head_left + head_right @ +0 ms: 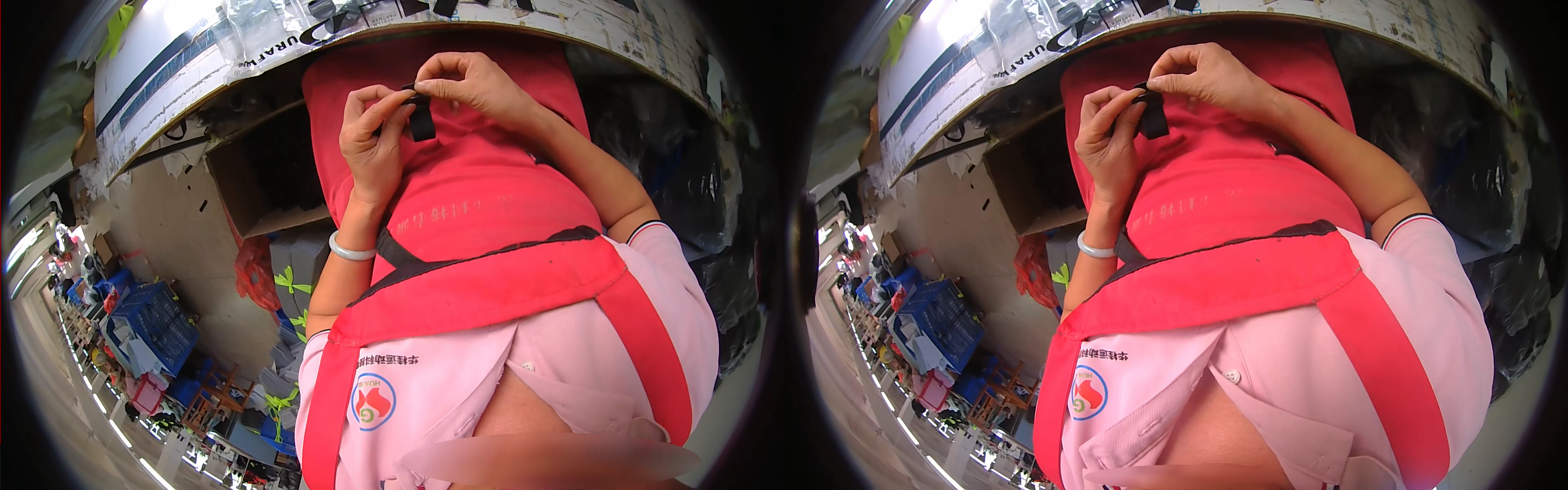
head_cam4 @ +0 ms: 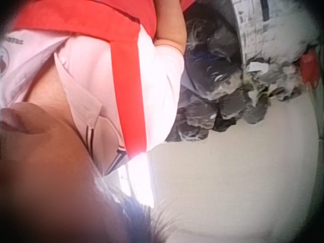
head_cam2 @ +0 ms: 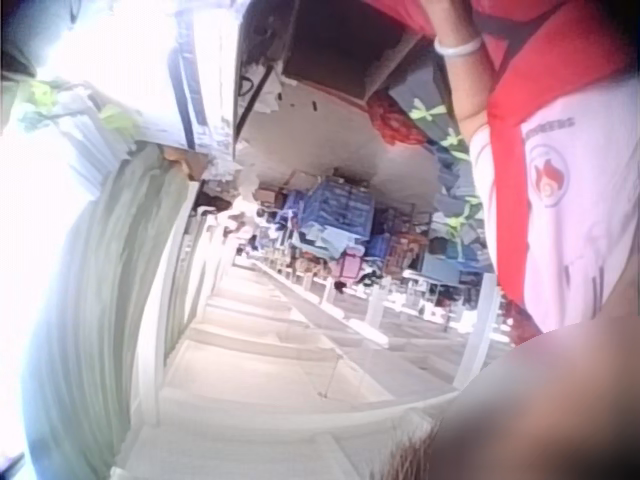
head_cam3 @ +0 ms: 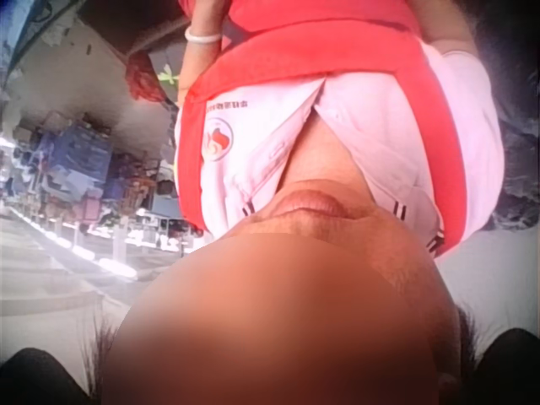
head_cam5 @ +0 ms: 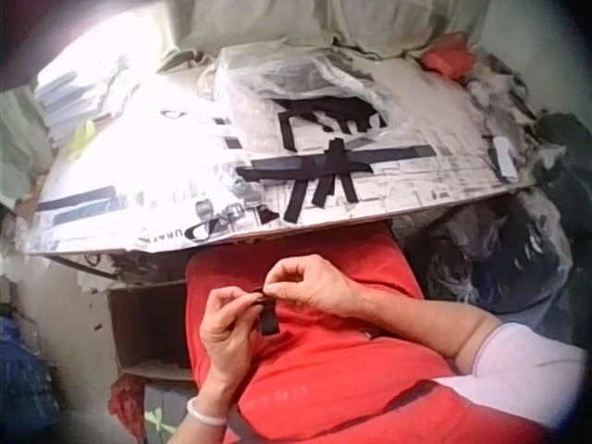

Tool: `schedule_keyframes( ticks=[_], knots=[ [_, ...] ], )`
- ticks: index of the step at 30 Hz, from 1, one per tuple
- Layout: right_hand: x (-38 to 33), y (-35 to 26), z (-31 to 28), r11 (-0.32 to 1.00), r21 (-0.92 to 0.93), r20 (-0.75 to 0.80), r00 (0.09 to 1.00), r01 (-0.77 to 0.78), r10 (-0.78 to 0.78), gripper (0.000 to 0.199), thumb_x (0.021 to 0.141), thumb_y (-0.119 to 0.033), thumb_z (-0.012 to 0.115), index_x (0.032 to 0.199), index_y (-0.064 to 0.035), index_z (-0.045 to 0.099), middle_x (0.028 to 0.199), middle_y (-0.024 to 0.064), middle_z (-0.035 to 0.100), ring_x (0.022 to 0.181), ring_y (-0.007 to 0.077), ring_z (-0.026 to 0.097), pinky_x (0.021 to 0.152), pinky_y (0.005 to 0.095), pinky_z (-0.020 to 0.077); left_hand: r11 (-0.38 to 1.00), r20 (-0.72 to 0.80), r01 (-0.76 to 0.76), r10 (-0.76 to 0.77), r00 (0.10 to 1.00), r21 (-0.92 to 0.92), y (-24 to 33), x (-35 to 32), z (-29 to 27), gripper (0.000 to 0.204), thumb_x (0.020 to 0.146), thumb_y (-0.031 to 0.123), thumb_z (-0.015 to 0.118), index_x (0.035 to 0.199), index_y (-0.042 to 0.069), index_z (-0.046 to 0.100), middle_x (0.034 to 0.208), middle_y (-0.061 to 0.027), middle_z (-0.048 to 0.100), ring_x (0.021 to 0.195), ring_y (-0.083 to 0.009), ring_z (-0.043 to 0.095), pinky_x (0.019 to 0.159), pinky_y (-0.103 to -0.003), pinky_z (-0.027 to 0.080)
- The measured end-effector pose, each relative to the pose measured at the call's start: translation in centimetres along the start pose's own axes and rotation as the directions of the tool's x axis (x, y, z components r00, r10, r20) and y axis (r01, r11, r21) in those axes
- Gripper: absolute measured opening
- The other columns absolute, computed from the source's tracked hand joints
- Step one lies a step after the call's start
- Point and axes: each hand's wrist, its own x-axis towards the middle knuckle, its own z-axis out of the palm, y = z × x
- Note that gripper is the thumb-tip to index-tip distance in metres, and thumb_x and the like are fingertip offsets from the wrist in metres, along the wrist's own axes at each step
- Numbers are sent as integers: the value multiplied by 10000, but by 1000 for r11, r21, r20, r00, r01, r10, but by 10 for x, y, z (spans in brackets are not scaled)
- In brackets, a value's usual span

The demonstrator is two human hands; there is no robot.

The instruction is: Threading black webbing straps through plastic buckle adjusters.

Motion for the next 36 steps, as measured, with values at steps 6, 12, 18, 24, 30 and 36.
schedule_keyframes(
  ticks=[6, 12, 18, 24, 30, 36],
  knots=[
    [2, 7, 6, 989, 133, -34, 997, 68, -64, 129, 878, -136, 685, 946, -36, 637, 842, -2, 630, 793, 66, 583, 708, 201, 476, 975, 37, 173, -169, 985, -140, 6, -4, -5, 187, 857, -79, 634, 1019, -6, 694, 977, -52, 564, 686, -99, 590, 543, -216, 492],
    [25, 6, -5, 990, 59, -114, 986, 129, -122, 118, 868, -91, 687, 926, -21, 611, 844, 13, 627, 800, 77, 591, 726, 221, 493, 587, 229, 661, -642, 732, -468, 9, -13, -39, 190, 940, 74, 599, 1105, -6, 648, 873, -54, 656, 575, -82, 564, 442, -217, 415],
    [73, -39, -46, 423, -803, -101, 605, 419, -790, 197, 883, -163, 668, 1031, -37, 632, 920, 86, 677, 800, 176, 637, 724, 284, 505, 699, -315, 348, -634, 706, -625, -6, -35, -150, 314, 966, 135, 574, 1247, -4, 551, 1089, -115, 642, 971, -192, 643, 751, -255, 563],
    [116, -45, -86, 216, -948, -25, 624, 233, -781, 139, 818, -143, 632, 891, -40, 689, 904, 122, 663, 890, 313, 599, 802, 406, 491, 558, -231, 299, -689, 687, -775, -45, -55, -185, 403, 885, -119, 483, 1288, -128, 459, 1248, -194, 546, 1220, -311, 521, 1080, -380, 434],
    [77, -97, -33, 216, -843, 13, 420, 492, -908, 134, 849, -26, 626, 983, -25, 616, 829, 144, 625, 809, 315, 603, 713, 382, 478, 648, -40, 451, -596, 802, -614, -15, -18, -88, 350, 942, -55, 476, 1289, -99, 466, 1217, -210, 557, 1107, -328, 611, 951, -383, 535],
    [31, -56, 17, 860, -381, 69, 938, 340, -340, 138, 959, -131, 593, 1017, -9, 621, 822, -38, 585, 757, 29, 539, 670, 192, 453, 716, 113, 501, -517, 849, -486, -5, 4, -53, 267, 992, 135, 521, 1167, -63, 555, 945, -179, 670, 845, -293, 700, 732, -344, 603]
  ],
)
